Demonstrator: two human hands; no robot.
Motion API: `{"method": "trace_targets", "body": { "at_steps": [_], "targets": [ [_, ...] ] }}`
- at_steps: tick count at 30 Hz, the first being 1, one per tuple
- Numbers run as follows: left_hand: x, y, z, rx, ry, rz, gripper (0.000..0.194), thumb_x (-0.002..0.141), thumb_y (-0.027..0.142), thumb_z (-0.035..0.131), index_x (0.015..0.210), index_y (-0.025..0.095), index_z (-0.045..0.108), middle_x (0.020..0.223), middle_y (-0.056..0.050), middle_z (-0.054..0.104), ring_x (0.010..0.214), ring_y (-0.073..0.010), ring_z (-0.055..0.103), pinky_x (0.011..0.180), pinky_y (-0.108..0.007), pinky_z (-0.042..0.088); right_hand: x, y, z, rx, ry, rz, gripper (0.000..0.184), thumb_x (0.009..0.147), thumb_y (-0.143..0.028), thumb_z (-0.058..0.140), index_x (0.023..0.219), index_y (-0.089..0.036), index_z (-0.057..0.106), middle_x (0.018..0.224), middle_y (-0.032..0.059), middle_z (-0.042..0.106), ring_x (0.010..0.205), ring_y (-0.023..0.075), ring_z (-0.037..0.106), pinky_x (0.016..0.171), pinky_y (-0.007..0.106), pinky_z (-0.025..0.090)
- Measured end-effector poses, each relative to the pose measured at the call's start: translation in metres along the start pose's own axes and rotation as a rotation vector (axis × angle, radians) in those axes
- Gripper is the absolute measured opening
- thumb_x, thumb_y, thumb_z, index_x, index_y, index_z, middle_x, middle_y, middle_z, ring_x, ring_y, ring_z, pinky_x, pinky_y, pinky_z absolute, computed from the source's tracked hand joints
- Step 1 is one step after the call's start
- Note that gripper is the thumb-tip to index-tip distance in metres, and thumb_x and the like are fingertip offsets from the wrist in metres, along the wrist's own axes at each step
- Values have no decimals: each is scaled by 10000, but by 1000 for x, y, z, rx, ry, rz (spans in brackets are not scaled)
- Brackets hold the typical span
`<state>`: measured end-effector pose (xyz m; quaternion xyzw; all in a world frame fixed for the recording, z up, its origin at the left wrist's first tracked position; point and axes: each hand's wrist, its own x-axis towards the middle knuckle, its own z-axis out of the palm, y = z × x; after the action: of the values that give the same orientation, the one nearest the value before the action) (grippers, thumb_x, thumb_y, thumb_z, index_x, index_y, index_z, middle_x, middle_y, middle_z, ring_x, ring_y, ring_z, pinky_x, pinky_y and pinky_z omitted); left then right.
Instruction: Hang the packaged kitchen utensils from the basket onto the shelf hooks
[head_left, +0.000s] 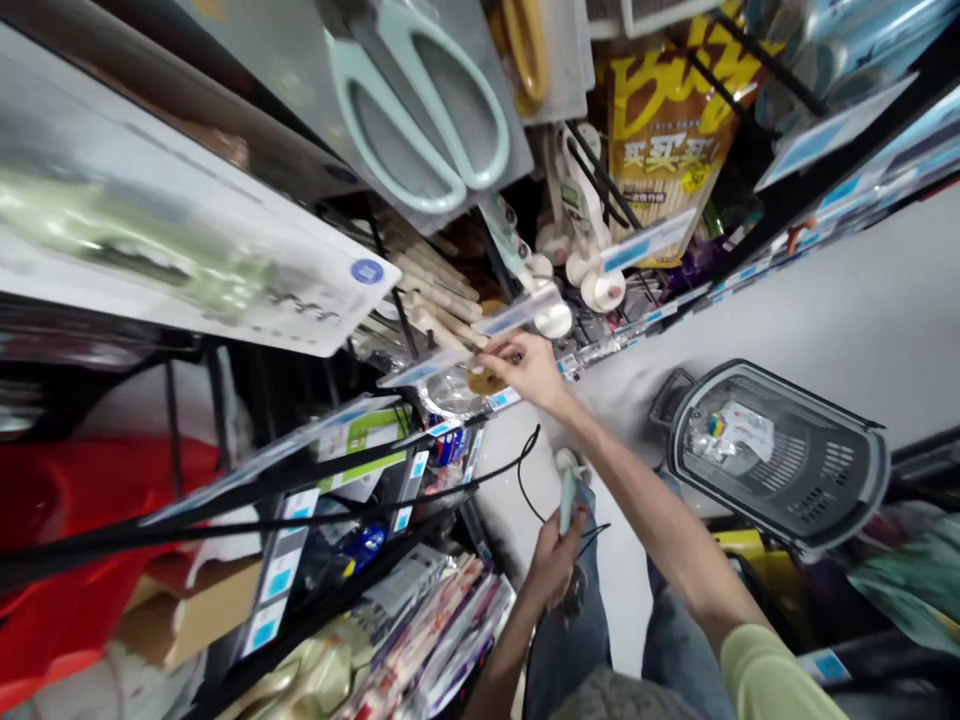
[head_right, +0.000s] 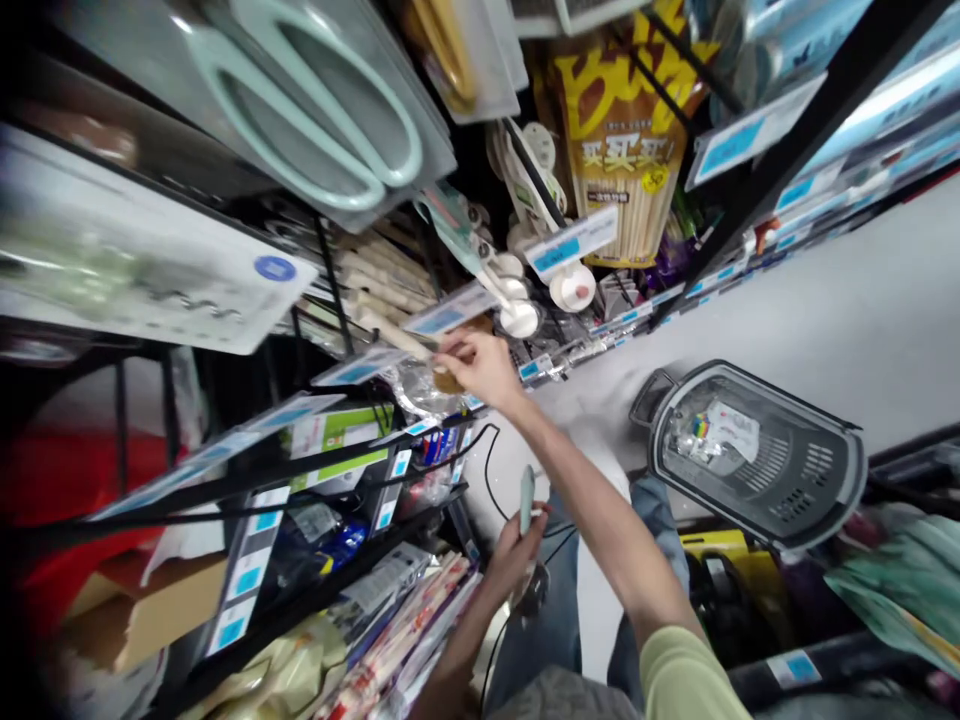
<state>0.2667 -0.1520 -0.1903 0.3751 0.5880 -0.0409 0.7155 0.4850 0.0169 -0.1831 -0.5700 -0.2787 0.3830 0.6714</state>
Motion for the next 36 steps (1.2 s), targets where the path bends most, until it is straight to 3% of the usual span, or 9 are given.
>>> {"method": "trace_targets", "body": {
  "at_steps": [3, 5, 9, 12, 17, 21, 26, 32, 36],
  "targets": [
    [4, 20, 11, -180, -155, 27, 630, 719, 644, 829, 1108, 191, 628, 601, 108, 330, 514, -75, 253, 506, -200, 224, -32, 11, -67, 137, 74, 105, 373, 803, -560, 777, 924, -214, 709, 842, 8, 726, 694, 143, 663, 608, 248, 591],
    [12, 35, 23, -265, -291, 20, 532, 790, 538, 805, 1145, 185, 626, 649, 84, 416, 527, -71, 295, 543, -207, 289, -62, 16, -109, 139, 165, 213, 449, 805, -635, 752, 962, -217, 699, 851, 8, 715, 677, 131, 638, 575, 238, 590],
    [33, 63, 51, -374, -449, -2, 404, 789, 401, 784, 1092, 187, 624, 700, 62, 458, 560, -82, 373, 588, -234, 345, -118, 12, -147, 20, 52, 348, 523, 840, -676, 700, 1013, -183, 730, 918, 47, 738, 731, 145, 661, 632, 254, 601],
    [46, 76, 73, -270, -420, 65, 343, 822, 384, 737, 1078, 189, 619, 721, 53, 474, 584, -95, 409, 588, -246, 343, -144, 1, -144, -100, -55, 309, 496, 848, -608, 729, 1072, -165, 743, 915, 43, 737, 781, 171, 678, 715, 283, 598],
    [55, 89, 99, 167, -337, 399, 234, 930, 362, 619, 1050, 161, 641, 735, 19, 553, 669, -151, 508, 633, -297, 397, -158, -13, -143, -301, 215, 242, 410, 948, -555, 623, 985, -165, 743, 759, 16, 676, 658, 166, 623, 610, 259, 524],
    [61, 99, 108, 271, -293, 560, 257, 966, 416, 591, 1028, 174, 653, 903, -54, 697, 864, -219, 650, 828, -344, 498, -146, -18, -152, -237, 304, 166, 410, 996, -530, 563, 1107, -169, 721, 834, 45, 723, 710, 191, 661, 628, 267, 523],
    [72, 127, 103, 153, 50, 714, 292, 1009, 458, 533, 1098, 196, 626, 1101, -95, 699, 1038, -226, 662, 963, -368, 515, -100, -24, -134, -232, 253, 2, 379, 1007, -484, 560, 1181, -184, 712, 1057, 85, 764, 938, 235, 705, 846, 329, 558],
    [101, 199, 83, -60, 503, 1061, 365, 997, 504, 559, 1219, 215, 551, 1255, -123, 661, 1128, -216, 658, 999, -350, 529, -31, -35, -94, -194, 125, -188, 354, 1030, -434, 529, 1168, -180, 733, 1147, 82, 767, 1029, 227, 705, 967, 336, 534],
    [111, 235, 69, -55, 649, 1276, 394, 980, 519, 590, 1209, 200, 622, 1282, -144, 683, 1210, -251, 653, 1072, -375, 503, -11, -42, -79, -206, 43, -293, 319, 1027, -392, 541, 1165, -185, 740, 1194, 95, 756, 1093, 235, 695, 1012, 351, 519]
  ]
}}
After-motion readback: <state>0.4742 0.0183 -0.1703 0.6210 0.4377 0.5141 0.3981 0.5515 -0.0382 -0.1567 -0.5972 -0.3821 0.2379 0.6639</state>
